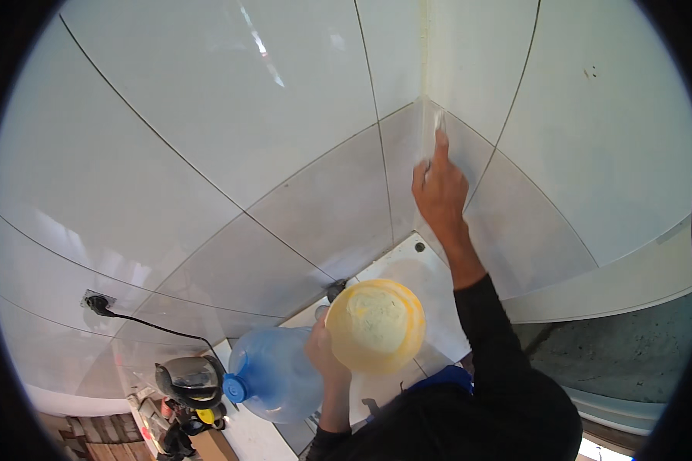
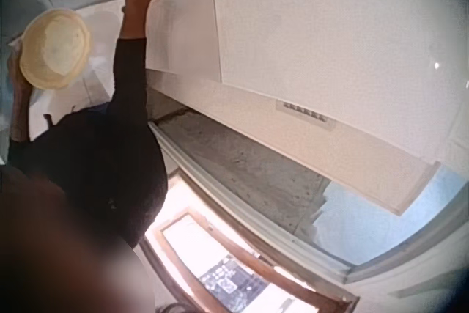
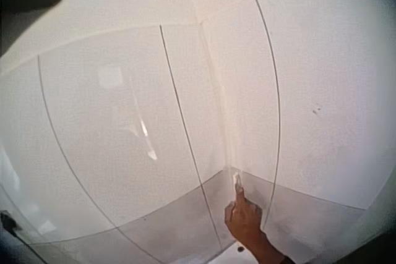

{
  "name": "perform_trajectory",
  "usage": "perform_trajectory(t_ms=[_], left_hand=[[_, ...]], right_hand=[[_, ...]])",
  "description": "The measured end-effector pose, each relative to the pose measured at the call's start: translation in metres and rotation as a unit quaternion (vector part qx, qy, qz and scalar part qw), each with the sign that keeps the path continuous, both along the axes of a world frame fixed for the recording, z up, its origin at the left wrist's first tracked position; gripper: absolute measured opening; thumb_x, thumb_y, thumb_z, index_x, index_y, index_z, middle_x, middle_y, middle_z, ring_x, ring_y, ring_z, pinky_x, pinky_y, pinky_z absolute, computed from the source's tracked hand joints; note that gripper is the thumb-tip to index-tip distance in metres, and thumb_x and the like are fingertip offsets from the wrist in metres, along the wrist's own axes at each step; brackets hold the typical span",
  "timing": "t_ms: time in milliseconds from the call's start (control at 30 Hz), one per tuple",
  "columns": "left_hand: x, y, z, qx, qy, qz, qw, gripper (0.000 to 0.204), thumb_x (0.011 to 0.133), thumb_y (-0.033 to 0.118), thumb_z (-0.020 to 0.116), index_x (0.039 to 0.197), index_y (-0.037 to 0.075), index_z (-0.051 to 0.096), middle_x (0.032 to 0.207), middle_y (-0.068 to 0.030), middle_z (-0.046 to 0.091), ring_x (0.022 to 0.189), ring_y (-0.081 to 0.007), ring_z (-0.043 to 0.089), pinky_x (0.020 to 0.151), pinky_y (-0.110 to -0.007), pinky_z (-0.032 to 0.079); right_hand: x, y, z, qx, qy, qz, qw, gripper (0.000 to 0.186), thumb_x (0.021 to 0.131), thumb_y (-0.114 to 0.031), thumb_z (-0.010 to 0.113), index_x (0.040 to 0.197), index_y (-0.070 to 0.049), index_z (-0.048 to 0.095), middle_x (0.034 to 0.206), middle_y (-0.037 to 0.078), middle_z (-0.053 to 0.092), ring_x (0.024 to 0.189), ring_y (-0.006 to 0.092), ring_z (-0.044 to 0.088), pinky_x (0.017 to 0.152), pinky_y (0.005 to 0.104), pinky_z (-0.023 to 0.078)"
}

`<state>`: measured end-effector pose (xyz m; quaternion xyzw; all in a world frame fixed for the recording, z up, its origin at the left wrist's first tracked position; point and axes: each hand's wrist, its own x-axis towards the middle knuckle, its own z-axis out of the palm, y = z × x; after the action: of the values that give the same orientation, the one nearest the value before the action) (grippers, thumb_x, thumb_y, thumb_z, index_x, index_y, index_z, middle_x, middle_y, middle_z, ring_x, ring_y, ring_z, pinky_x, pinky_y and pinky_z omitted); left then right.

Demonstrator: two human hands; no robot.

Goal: Apply grout or tile adhesive to the seams between wall tiles using fingers.

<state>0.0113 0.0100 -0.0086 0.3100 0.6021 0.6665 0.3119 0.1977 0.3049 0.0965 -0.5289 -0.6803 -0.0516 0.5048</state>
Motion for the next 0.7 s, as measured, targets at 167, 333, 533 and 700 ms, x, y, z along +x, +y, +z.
perform_trajectory(t_ms=[167, 333, 533, 700], left_hand=[[0.004, -0.004, 0.016, -0.034, 0.008, 0.049, 0.998, 0.046, 0.105, 0.032, 0.056, 0.122, -0.004, 0.077, 0.105, -0.0066, 0.078, 0.092, -0.0144, 0.070, 0.082, -0.031, 0.055], [-0.005, 0.000, 0.005, -0.025, -0.006, 0.021, 0.999, 0.049, 0.104, 0.032, 0.054, 0.125, -0.006, 0.075, 0.103, -0.0066, 0.077, 0.091, -0.0140, 0.069, 0.081, -0.031, 0.055], [-0.006, 0.005, -0.008, -0.024, 0.010, -0.006, 1.000, 0.061, 0.107, 0.044, 0.057, 0.129, -0.010, 0.072, 0.108, -0.0101, 0.077, 0.097, -0.0165, 0.070, 0.086, -0.033, 0.055], [-0.006, 0.007, -0.009, -0.019, 0.014, -0.002, 1.000, 0.064, 0.106, 0.049, 0.059, 0.130, -0.009, 0.072, 0.110, -0.0114, 0.077, 0.101, -0.0178, 0.071, 0.088, -0.034, 0.055]], right_hand=[[-0.016, 0.044, 0.067, -0.034, 0.011, -0.035, 0.999, 0.067, 0.093, -0.005, 0.063, 0.156, -0.004, 0.040, 0.063, 0.013, 0.062, 0.054, 0.0351, 0.065, 0.054, 0.0452, 0.052], [-0.027, 0.062, 0.086, 0.000, -0.003, -0.061, 0.998, 0.072, 0.091, -0.003, 0.061, 0.160, -0.005, 0.039, 0.054, 0.008, 0.057, 0.045, 0.0275, 0.060, 0.050, 0.0425, 0.052], [-0.027, 0.076, 0.087, 0.012, -0.019, -0.088, 0.996, 0.074, 0.090, -0.002, 0.060, 0.161, -0.006, 0.041, 0.053, 0.009, 0.058, 0.043, 0.0265, 0.060, 0.050, 0.0418, 0.053], [-0.031, 0.075, 0.085, 0.003, -0.021, -0.097, 0.995, 0.073, 0.090, -0.002, 0.060, 0.161, -0.006, 0.042, 0.053, 0.009, 0.059, 0.044, 0.0253, 0.061, 0.051, 0.0405, 0.054]])
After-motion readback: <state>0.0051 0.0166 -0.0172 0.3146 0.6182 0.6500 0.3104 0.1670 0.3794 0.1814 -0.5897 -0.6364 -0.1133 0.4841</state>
